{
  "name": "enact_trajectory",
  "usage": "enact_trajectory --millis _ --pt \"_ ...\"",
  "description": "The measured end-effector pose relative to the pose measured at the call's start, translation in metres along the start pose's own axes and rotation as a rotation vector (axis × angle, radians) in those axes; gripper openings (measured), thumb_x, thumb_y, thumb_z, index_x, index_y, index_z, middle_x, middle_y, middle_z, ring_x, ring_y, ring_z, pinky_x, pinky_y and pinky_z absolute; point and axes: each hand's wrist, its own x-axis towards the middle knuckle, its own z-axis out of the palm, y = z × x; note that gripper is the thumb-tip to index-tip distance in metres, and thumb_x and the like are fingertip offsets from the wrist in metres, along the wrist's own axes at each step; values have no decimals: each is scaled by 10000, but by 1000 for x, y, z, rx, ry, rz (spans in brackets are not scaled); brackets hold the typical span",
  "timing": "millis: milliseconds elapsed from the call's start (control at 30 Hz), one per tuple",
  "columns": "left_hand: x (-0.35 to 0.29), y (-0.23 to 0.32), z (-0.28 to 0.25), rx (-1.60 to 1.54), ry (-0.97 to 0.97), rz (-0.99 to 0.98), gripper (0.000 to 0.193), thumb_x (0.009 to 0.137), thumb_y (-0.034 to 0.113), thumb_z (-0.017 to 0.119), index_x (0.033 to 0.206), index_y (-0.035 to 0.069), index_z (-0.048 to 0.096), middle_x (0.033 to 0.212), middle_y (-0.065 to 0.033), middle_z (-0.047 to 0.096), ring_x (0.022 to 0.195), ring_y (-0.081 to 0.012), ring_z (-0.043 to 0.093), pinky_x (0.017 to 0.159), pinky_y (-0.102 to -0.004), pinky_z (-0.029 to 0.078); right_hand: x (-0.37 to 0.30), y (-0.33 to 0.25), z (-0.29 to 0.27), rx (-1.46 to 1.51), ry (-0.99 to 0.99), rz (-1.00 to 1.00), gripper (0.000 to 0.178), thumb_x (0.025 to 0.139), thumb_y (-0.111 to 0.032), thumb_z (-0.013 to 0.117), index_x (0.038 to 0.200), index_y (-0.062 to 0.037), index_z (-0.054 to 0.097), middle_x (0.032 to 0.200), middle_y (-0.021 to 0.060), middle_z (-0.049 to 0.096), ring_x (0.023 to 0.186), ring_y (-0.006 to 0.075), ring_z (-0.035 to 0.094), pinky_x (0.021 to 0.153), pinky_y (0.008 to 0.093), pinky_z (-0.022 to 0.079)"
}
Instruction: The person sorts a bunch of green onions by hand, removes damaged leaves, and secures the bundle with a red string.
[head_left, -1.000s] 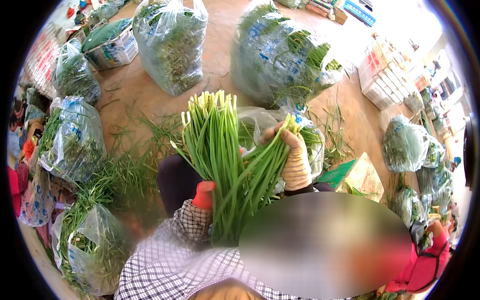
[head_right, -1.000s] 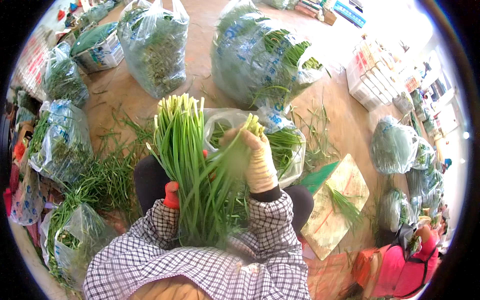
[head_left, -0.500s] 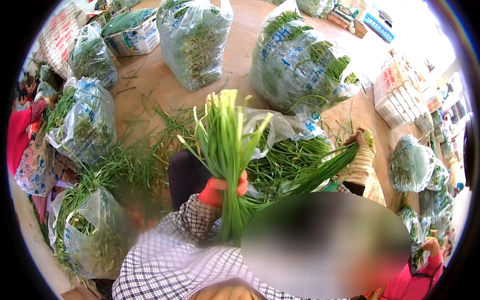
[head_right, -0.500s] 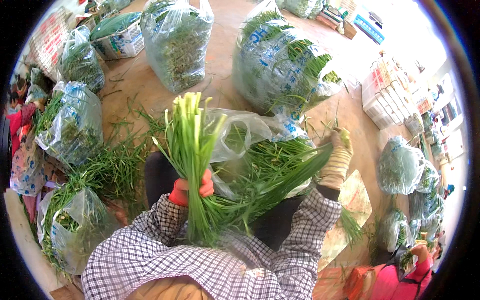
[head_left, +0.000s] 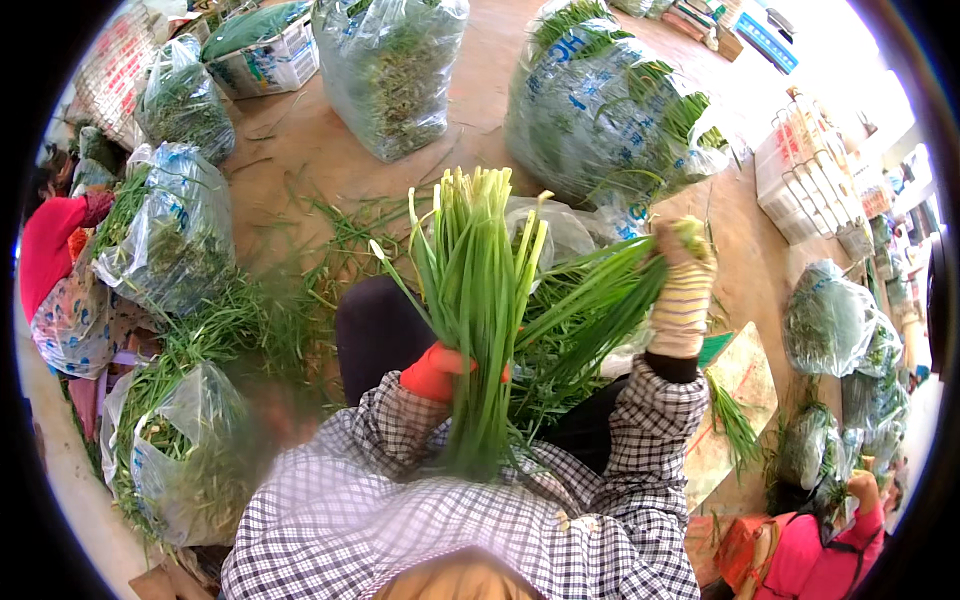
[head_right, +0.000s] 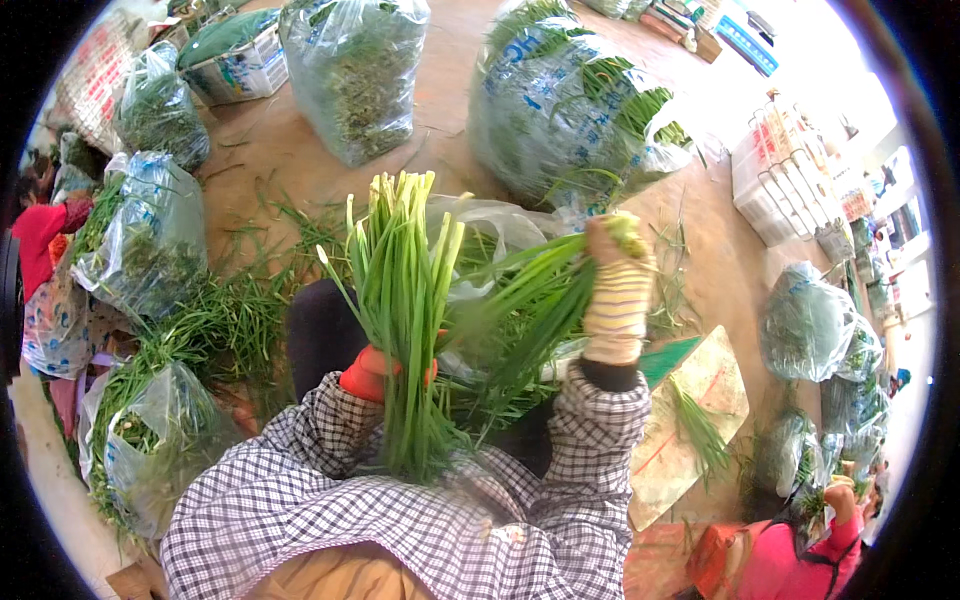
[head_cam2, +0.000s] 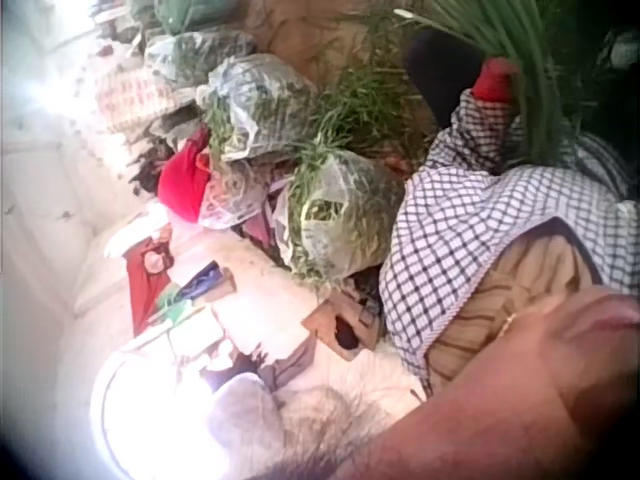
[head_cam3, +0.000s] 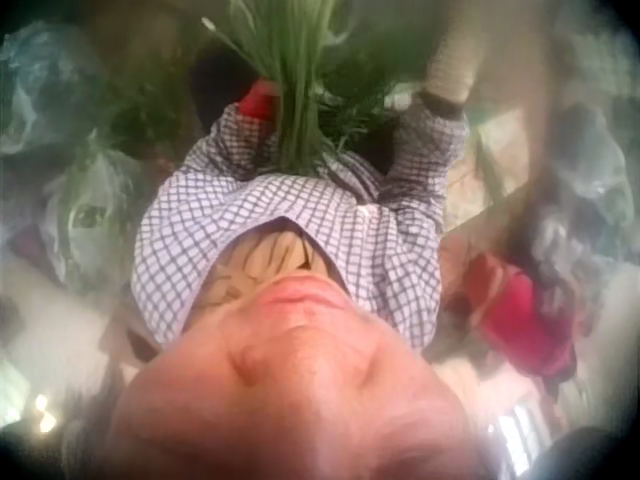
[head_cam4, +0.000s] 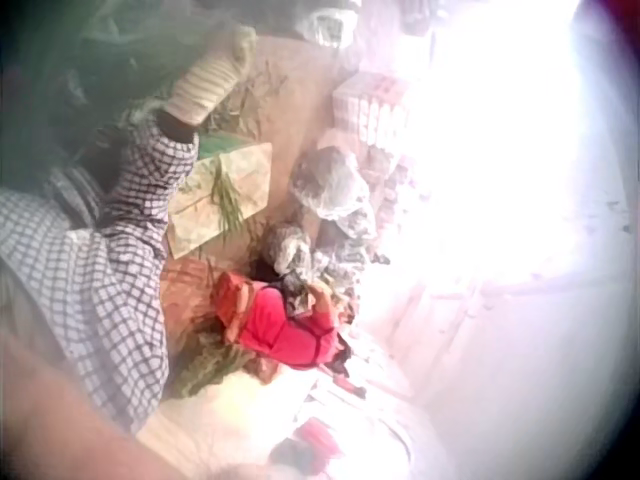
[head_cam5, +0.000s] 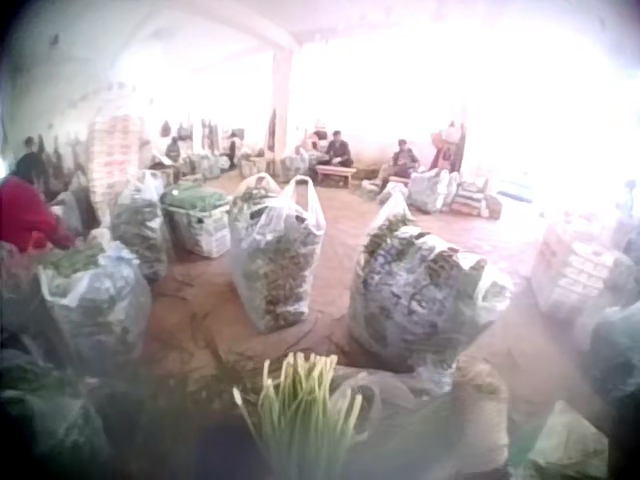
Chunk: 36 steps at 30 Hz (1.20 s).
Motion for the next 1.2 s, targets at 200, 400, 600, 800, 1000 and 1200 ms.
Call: enact_trajectory --millis 200,400,600,800,1000,1200 --pt "5 1 13 11 38 25 730 678 205 736 1334 37 461 1276 -199 535 835 -209 644 699 -326 550 66 -48 -107 63 587 -73 239 921 -155 577 1129 -43 610 996 123 664 885 207 632 789 317 524" --pt "4 4 7 10 84 13 735 668 161 743 1337 47 459 1293 -199 525 851 -206 643 702 -330 547 -20 -54 -34 -243 -151 1 227 790 -155 726 990 -105 630 752 19 652 605 129 605 554 277 519" --pt "3 1 9 80 80 34 704 675 179 728 1312 17 476 1275 -207 532 826 -217 643 666 -339 542 -76 -5 44 -517 -782 -64 96 737 -57 657 810 -98 609 722 -24 595 676 149 607 641 295 508" --pt "8 7 16 170 183 53 724 677 220 741 1327 45 474 1281 -157 539 939 -210 625 789 -340 530 -70 -68 10 -547 -1536 -164 380 679 -83 776 1046 -68 676 849 90 684 742 231 662 695 314 536" --pt "21 -15 -3 225 53 143 610 744 85 712 1310 43 488 1296 -131 529 1053 -240 589 874 -382 510 -50 -27 31 -313 -388 177 145 799 -22 706 926 -24 636 789 -31 614 690 49 549 610 196 454" --pt "19 -17 -12 382 30 147 609 772 49 719 1323 32 463 1295 -146 527 1099 -293 570 912 -431 502 -48 11 44 -97 -438 243 124 810 -51 701 914 -29 638 778 -25 625 644 54 546 580 188 437"
